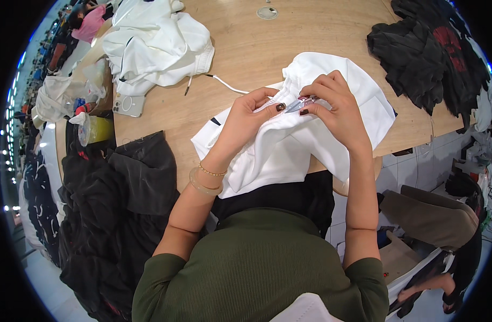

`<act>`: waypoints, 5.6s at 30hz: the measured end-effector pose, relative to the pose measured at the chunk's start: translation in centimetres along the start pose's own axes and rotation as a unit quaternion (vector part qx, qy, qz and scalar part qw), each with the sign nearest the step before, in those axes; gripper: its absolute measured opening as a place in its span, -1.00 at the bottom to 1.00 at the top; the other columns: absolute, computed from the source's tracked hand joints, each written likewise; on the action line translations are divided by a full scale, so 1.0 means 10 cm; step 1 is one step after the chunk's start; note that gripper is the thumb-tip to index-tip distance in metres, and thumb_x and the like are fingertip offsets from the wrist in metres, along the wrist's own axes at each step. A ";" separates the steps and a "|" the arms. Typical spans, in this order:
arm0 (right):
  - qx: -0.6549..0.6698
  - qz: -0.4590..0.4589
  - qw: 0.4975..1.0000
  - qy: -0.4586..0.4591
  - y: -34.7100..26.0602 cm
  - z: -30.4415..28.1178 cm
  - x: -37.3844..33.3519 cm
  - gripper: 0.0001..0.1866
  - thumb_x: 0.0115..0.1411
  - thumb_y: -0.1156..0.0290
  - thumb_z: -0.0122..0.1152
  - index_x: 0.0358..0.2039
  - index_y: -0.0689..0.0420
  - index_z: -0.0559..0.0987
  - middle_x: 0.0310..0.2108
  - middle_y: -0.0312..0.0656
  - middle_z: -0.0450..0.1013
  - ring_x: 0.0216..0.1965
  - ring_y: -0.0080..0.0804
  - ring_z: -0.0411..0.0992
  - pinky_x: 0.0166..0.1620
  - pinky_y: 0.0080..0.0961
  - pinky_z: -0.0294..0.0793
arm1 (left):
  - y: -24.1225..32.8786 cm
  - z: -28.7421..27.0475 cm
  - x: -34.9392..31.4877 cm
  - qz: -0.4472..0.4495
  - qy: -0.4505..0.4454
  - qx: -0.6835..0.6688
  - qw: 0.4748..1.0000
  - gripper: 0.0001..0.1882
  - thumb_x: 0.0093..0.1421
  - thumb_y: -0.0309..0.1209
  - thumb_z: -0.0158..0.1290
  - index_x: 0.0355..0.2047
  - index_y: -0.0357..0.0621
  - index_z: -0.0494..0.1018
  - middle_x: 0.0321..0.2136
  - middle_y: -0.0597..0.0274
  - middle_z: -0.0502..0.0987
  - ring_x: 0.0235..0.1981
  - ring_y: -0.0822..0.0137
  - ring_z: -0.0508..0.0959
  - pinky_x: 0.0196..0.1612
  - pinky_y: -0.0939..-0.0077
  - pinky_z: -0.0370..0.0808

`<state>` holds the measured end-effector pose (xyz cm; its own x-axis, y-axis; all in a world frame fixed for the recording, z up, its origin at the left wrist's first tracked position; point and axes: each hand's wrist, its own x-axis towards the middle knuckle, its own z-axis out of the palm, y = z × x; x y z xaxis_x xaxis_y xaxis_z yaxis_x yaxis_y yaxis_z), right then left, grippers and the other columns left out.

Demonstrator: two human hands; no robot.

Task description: Trimming loose threads from a pair of white shorts using thread snips.

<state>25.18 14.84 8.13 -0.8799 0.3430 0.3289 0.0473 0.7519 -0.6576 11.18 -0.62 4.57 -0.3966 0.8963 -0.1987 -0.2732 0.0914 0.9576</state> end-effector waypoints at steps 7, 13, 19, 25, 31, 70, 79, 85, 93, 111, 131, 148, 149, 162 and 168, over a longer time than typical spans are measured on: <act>0.058 0.042 0.997 0.041 0.04 0.03 -0.09 -0.78 -0.09 0.49 0.31 -0.36 0.17 0.54 -0.43 -0.28 0.41 -0.31 -0.34 0.26 -0.19 -0.46 0.31 | 0.08 -0.01 -0.05 -0.013 -0.010 -0.015 1.000 -0.75 0.21 -0.53 0.05 -0.11 -0.38 0.42 -0.27 0.29 0.55 -0.26 0.62 0.48 -0.17 0.74 0.40; 0.139 0.118 0.969 0.167 -0.19 0.19 -0.09 -0.76 -0.09 0.59 0.26 -0.34 0.23 0.53 -0.46 -0.22 0.38 -0.35 -0.37 0.32 -0.28 -0.53 0.32 | 0.07 -0.04 -0.10 -0.032 -0.026 -0.092 0.995 -0.76 0.20 -0.54 0.03 -0.12 -0.37 0.43 -0.29 0.31 0.55 -0.28 0.61 0.48 -0.15 0.74 0.39; 0.123 0.061 0.982 0.128 -0.16 0.50 -0.05 -0.74 -0.11 0.78 -0.02 -0.36 0.30 0.50 -0.54 -0.22 0.32 -0.50 -0.50 0.32 -0.42 -0.63 0.31 | 0.12 0.03 -0.13 -0.046 -0.016 -0.059 0.997 -0.76 0.22 -0.51 0.01 -0.13 -0.39 0.45 -0.28 0.32 0.54 -0.26 0.61 0.47 -0.15 0.74 0.38; 0.196 0.239 0.913 0.266 0.15 0.31 -0.01 -0.88 0.23 0.48 0.09 -0.35 0.29 0.46 -0.46 -0.27 0.41 -0.43 -0.63 0.32 -0.32 -0.70 0.32 | 0.11 0.01 -0.15 -0.028 0.014 -0.087 0.996 -0.76 0.22 -0.50 0.01 -0.14 -0.39 0.45 -0.30 0.33 0.54 -0.29 0.60 0.46 -0.16 0.73 0.38; 0.171 0.150 0.950 0.213 0.07 0.16 -0.18 -0.85 0.13 0.51 0.19 -0.29 0.23 0.47 -0.34 -0.29 0.42 -0.34 -0.55 0.33 -0.24 -0.60 0.33 | 0.11 0.06 -0.15 -0.032 0.032 -0.080 0.996 -0.78 0.21 -0.49 0.03 -0.17 -0.39 0.48 -0.31 0.33 0.54 -0.29 0.60 0.46 -0.17 0.72 0.38; 0.084 0.035 0.985 0.148 -0.13 0.00 -0.11 -0.72 -0.16 0.54 0.36 -0.36 0.20 0.56 -0.43 -0.28 0.36 -0.32 -0.34 0.27 -0.29 -0.52 0.33 | 0.17 0.12 -0.19 -0.008 0.045 -0.032 0.998 -0.79 0.19 -0.50 0.04 -0.21 -0.38 0.51 -0.36 0.36 0.54 -0.33 0.62 0.44 -0.24 0.75 0.34; -0.026 0.004 0.991 0.134 -0.18 0.01 -0.09 -0.73 -0.17 0.49 0.36 -0.38 0.16 0.56 -0.43 -0.28 0.36 -0.33 -0.32 0.25 -0.28 -0.43 0.26 | 0.16 0.12 -0.18 0.002 0.049 -0.023 0.999 -0.80 0.19 -0.50 0.02 -0.23 -0.37 0.52 -0.37 0.37 0.53 -0.34 0.61 0.42 -0.23 0.73 0.34; -0.055 -0.010 0.991 0.125 -0.19 -0.01 -0.09 -0.72 -0.18 0.49 0.36 -0.37 0.15 0.56 -0.44 -0.29 0.35 -0.34 -0.32 0.25 -0.25 -0.42 0.26 | 0.16 0.12 -0.18 0.000 0.053 -0.016 0.998 -0.80 0.19 -0.51 0.02 -0.23 -0.37 0.53 -0.37 0.37 0.53 -0.34 0.62 0.42 -0.24 0.74 0.34; 0.055 0.035 0.992 0.110 -0.18 0.05 -0.08 -0.73 -0.16 0.54 0.36 -0.37 0.21 0.54 -0.43 -0.27 0.37 -0.32 -0.35 0.30 -0.23 -0.51 0.34 | 0.16 0.10 -0.19 0.015 0.028 -0.031 0.999 -0.78 0.23 -0.46 0.04 -0.18 -0.37 0.51 -0.35 0.40 0.52 -0.31 0.63 0.42 -0.22 0.74 0.35; 0.177 0.060 0.962 0.201 -0.21 0.25 -0.11 -0.81 -0.04 0.63 0.30 -0.37 0.27 0.52 -0.46 -0.27 0.42 -0.39 -0.55 0.36 -0.31 -0.63 0.39 | 0.12 0.09 -0.17 0.040 0.046 0.063 0.996 -0.80 0.25 -0.46 0.02 -0.24 -0.39 0.49 -0.38 0.41 0.51 -0.34 0.64 0.41 -0.26 0.76 0.34; 0.315 0.230 0.881 0.269 0.02 0.20 -0.02 -0.89 0.19 0.56 0.12 -0.29 0.33 0.53 -0.42 -0.32 0.46 -0.37 -0.64 0.39 -0.22 -0.72 0.40 | 0.12 0.09 -0.21 0.024 0.043 -0.029 0.998 -0.75 0.25 -0.46 0.03 -0.15 -0.40 0.47 -0.31 0.37 0.52 -0.29 0.62 0.42 -0.18 0.73 0.36; 0.188 0.125 0.962 0.154 -0.09 0.13 -0.11 -0.80 0.05 0.49 0.27 -0.30 0.22 0.49 -0.35 -0.26 0.44 -0.28 -0.48 0.37 -0.20 -0.57 0.38 | 0.17 0.06 -0.25 0.000 0.036 -0.050 0.998 -0.78 0.20 -0.51 0.04 -0.17 -0.38 0.50 -0.29 0.33 0.54 -0.27 0.59 0.46 -0.14 0.71 0.38; 0.188 0.126 0.962 0.153 -0.11 0.10 -0.13 -0.80 0.05 0.49 0.27 -0.30 0.22 0.49 -0.35 -0.26 0.44 -0.28 -0.48 0.37 -0.20 -0.57 0.38 | 0.17 0.07 -0.25 0.002 0.039 -0.051 0.998 -0.78 0.20 -0.51 0.03 -0.17 -0.38 0.50 -0.30 0.33 0.54 -0.27 0.59 0.46 -0.14 0.71 0.37; 0.042 0.023 0.992 0.115 -0.17 0.10 -0.10 -0.69 -0.16 0.54 0.40 -0.35 0.21 0.52 -0.40 -0.25 0.41 -0.29 -0.43 0.34 -0.28 -0.56 0.40 | 0.18 0.08 -0.25 -0.004 0.038 -0.032 0.999 -0.77 0.22 -0.49 0.02 -0.16 -0.37 0.51 -0.31 0.32 0.55 -0.28 0.59 0.45 -0.17 0.71 0.37; 0.013 0.011 0.991 0.132 -0.19 0.06 -0.08 -0.73 -0.17 0.45 0.38 -0.39 0.16 0.54 -0.45 -0.28 0.38 -0.34 -0.34 0.30 -0.31 -0.49 0.38 | 0.17 0.07 -0.26 0.000 0.037 -0.047 0.998 -0.76 0.22 -0.49 0.02 -0.15 -0.37 0.51 -0.29 0.31 0.55 -0.28 0.58 0.46 -0.17 0.70 0.37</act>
<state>25.45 12.80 8.70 -0.7250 0.4962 0.4777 0.0490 0.7290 -0.6828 12.33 -2.47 6.88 -0.4590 0.8616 -0.2167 -0.3531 0.0469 0.9344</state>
